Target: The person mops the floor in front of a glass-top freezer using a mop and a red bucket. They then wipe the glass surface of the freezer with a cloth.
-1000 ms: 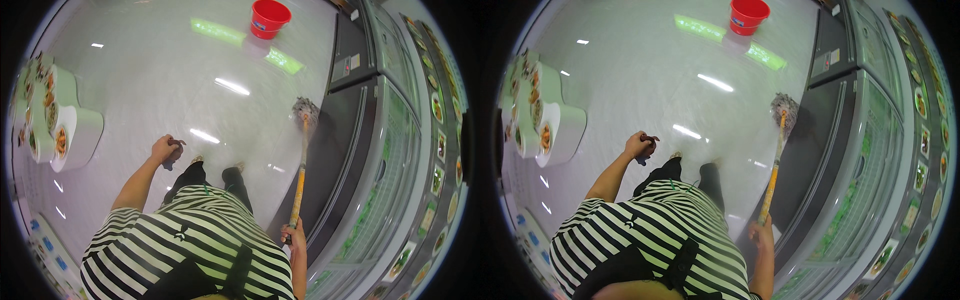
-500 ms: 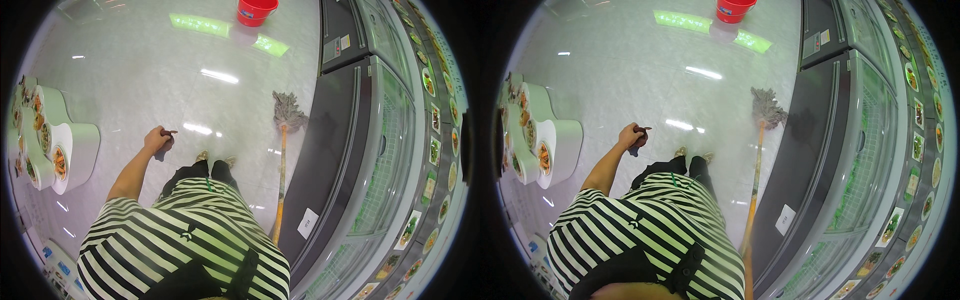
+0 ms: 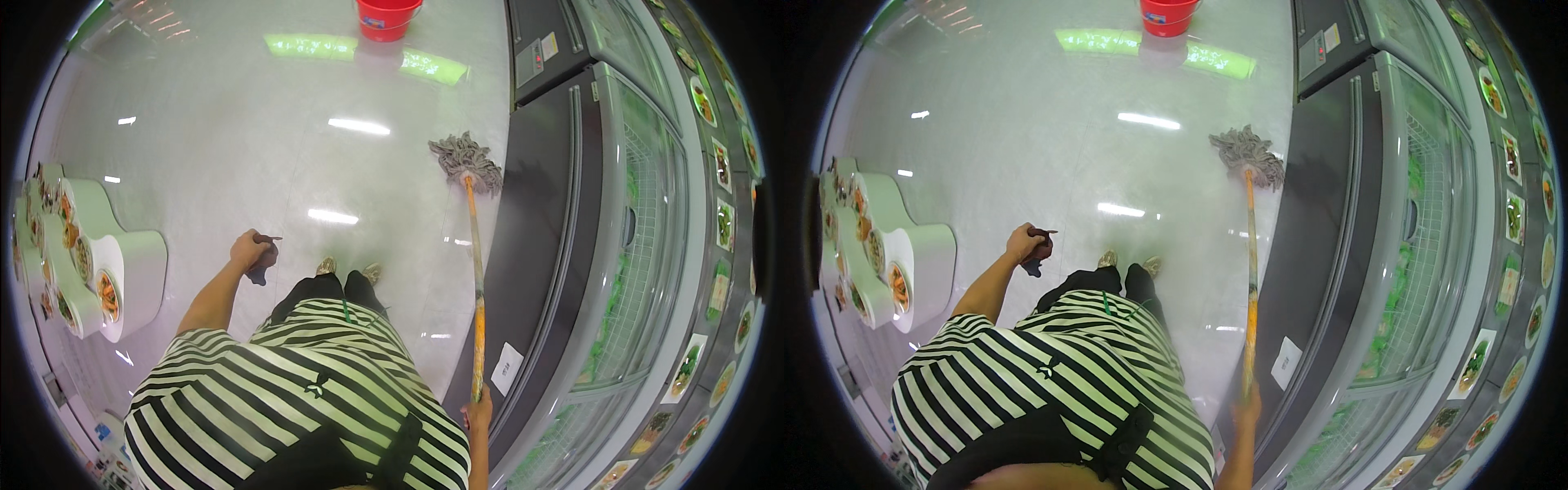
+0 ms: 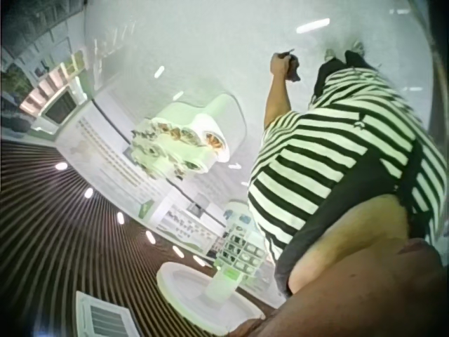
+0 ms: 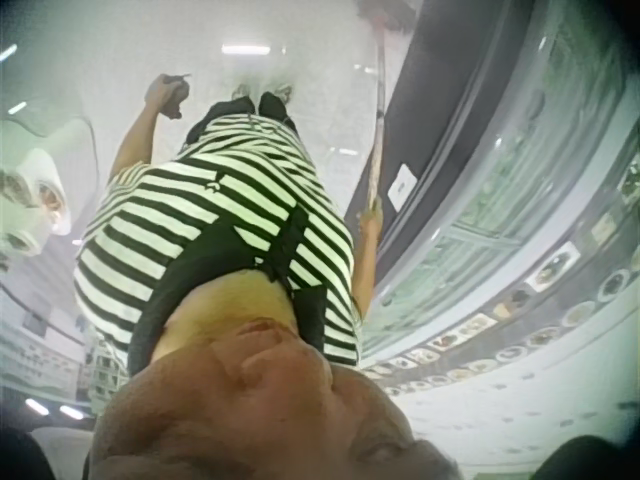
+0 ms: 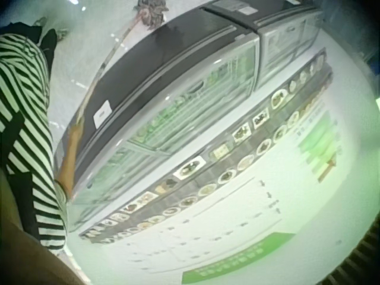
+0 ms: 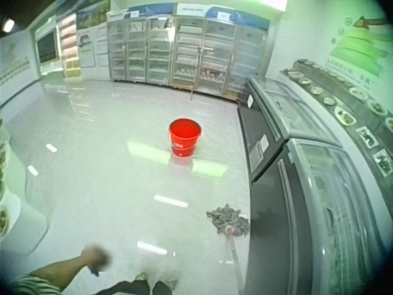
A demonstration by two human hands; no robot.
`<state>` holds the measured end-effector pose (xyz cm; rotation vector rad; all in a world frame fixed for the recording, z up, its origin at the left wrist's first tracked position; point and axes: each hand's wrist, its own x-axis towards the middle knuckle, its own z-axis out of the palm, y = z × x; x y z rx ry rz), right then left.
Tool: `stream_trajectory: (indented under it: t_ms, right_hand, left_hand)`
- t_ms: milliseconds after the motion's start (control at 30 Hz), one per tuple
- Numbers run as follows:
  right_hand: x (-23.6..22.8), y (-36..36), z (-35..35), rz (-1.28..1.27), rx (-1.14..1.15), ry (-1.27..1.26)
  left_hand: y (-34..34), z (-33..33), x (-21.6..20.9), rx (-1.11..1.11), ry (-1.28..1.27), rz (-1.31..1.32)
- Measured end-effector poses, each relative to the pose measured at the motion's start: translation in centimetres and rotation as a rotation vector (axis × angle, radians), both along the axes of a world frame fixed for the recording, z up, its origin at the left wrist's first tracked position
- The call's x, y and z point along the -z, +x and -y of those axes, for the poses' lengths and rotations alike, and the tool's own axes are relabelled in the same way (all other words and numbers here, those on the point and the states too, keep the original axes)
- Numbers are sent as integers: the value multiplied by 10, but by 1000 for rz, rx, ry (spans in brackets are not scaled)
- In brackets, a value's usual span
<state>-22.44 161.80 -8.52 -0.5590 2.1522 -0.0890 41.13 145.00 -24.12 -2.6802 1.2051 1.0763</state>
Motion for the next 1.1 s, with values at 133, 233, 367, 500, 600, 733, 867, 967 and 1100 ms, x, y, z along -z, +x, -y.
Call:
stream_trajectory:
  t_ms: [133, 233, 367, 500, 600, 733, 867, 967, 1100]
  right_hand:
    - [104, -37, 34, -14, -140, -149]
    - [125, -26, 115, 25, -174, -190]
    - [135, -14, 233, -35, -234, -73]
    - [119, 7, 342, -45, -280, -88]
    - [113, 16, 426, -3, -304, -100]
    - [129, 18, 523, 148, -173, -77]
    - [123, 35, 630, 99, -268, -65]
    - [125, 42, 706, 88, -303, -69]
    - [147, 47, 804, 8, -415, -143]
  left_hand:
    - [-11, 39, -12, 45, -108, 21]
    - [-18, 70, -29, 46, -163, 23]
    - [-10, 80, -27, 1, -173, 50]
    - [-7, 97, -28, -87, -70, 83]
    - [-5, 123, -24, -149, 9, 118]
    - [4, 195, -5, -232, 54, 53]
    - [5, 315, -24, -182, -46, 35]
    - [5, 417, -43, -99, -175, 59]
    - [-2, 542, -53, -71, -273, 33]
